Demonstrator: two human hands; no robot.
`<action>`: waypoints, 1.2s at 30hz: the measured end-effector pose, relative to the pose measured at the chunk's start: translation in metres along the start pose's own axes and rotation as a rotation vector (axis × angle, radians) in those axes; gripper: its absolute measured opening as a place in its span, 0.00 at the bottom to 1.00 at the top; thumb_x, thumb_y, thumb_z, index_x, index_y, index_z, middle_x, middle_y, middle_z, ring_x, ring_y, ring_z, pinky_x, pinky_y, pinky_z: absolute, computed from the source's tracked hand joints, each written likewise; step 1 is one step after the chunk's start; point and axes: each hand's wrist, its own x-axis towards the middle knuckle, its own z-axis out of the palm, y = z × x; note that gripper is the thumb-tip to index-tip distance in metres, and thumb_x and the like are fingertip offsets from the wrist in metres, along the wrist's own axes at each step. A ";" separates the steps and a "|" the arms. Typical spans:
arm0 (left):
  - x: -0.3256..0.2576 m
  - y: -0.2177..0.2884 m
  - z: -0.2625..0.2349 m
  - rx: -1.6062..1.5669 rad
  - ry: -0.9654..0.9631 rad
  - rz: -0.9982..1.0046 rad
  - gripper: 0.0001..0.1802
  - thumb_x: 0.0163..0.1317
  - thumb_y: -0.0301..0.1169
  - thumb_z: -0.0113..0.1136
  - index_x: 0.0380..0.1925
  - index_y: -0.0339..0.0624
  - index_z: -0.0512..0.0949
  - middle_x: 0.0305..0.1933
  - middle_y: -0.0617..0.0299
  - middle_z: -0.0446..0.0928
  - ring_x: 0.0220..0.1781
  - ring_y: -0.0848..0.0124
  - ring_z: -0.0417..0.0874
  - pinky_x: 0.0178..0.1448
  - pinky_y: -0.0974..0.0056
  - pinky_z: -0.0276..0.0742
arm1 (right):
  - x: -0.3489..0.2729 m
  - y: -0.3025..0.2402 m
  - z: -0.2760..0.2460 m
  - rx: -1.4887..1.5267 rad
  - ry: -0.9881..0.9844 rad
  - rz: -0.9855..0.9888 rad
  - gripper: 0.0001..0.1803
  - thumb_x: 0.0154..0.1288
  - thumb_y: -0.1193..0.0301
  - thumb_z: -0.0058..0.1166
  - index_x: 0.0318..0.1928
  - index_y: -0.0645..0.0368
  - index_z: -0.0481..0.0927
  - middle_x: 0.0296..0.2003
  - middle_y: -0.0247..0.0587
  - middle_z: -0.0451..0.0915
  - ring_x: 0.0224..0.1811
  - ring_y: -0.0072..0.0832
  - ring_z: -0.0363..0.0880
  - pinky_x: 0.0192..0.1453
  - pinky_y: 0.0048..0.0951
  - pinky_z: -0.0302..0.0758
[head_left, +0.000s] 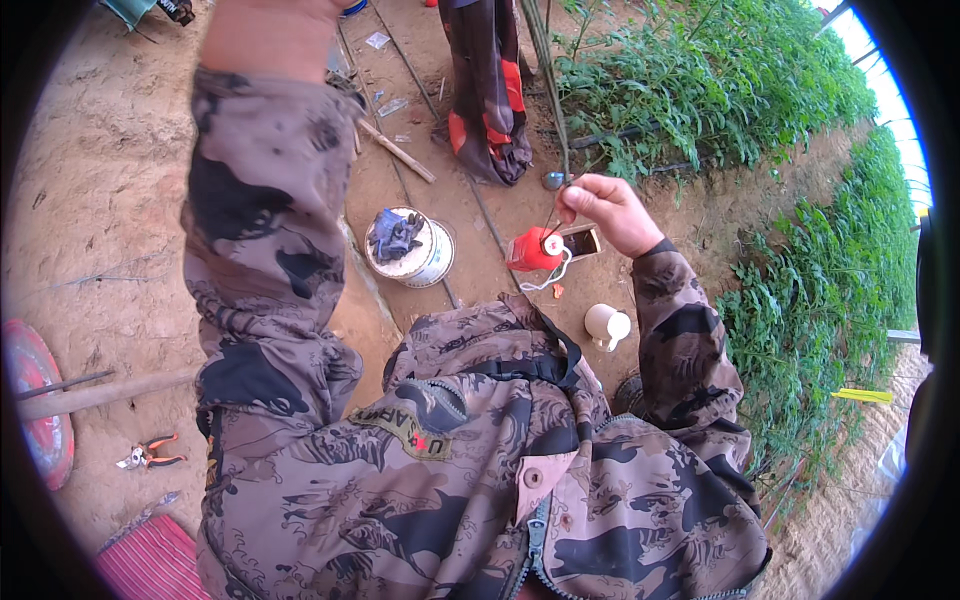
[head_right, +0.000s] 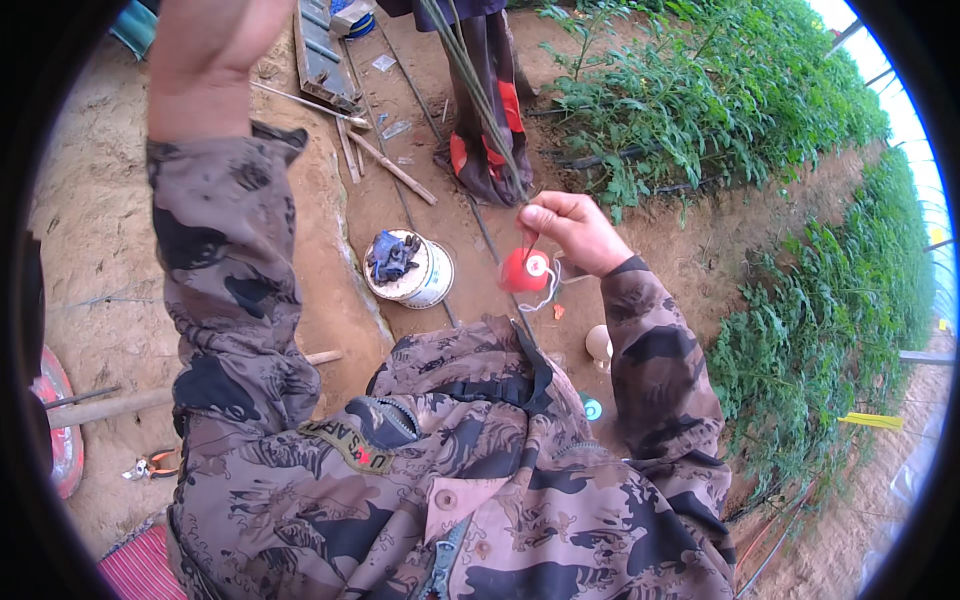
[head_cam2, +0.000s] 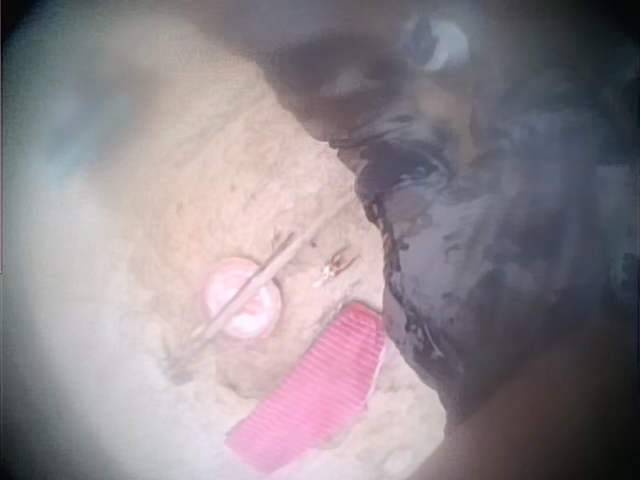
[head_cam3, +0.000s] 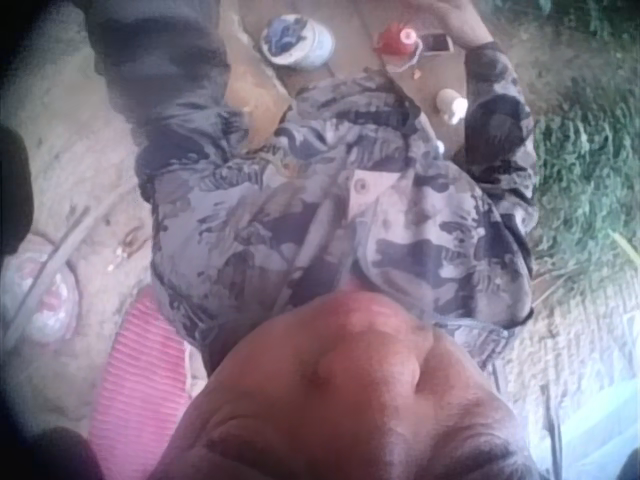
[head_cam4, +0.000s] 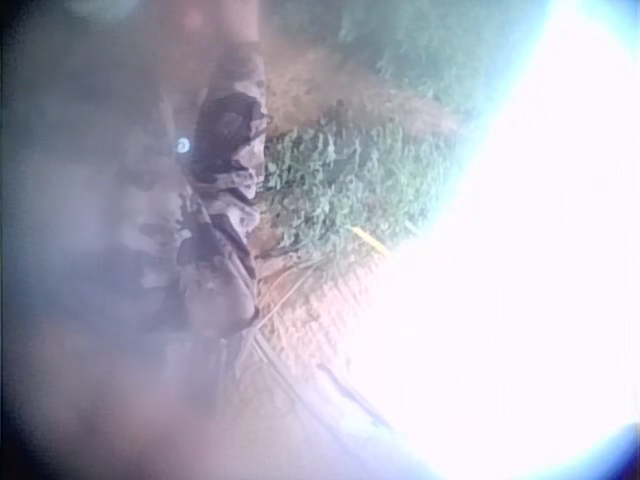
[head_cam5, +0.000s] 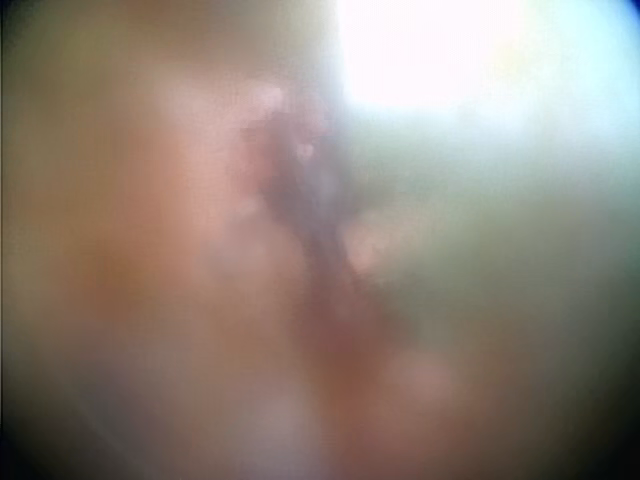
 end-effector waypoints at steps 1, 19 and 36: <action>0.003 -0.001 0.003 0.006 -0.014 0.006 0.15 0.75 0.33 0.49 0.50 0.33 0.77 0.38 0.58 0.81 0.36 0.70 0.81 0.45 0.61 0.83 | -0.001 -0.003 0.002 -0.026 0.003 0.099 0.12 0.75 0.66 0.53 0.39 0.63 0.81 0.31 0.29 0.79 0.35 0.17 0.75 0.44 0.23 0.74; -0.178 -0.193 0.078 -0.700 0.841 -0.804 0.10 0.71 0.39 0.57 0.32 0.46 0.74 0.26 0.66 0.75 0.28 0.73 0.79 0.34 0.63 0.80 | -0.026 -0.023 0.010 0.393 0.098 0.111 0.11 0.75 0.67 0.50 0.38 0.61 0.78 0.27 0.25 0.73 0.28 0.14 0.68 0.33 0.19 0.66; -0.184 -0.187 0.115 -0.391 -0.202 -0.675 0.12 0.74 0.34 0.54 0.47 0.37 0.79 0.39 0.63 0.82 0.40 0.77 0.81 0.47 0.69 0.79 | -0.031 -0.020 0.013 0.392 0.018 0.201 0.13 0.75 0.65 0.50 0.37 0.62 0.78 0.25 0.29 0.72 0.26 0.19 0.68 0.34 0.24 0.66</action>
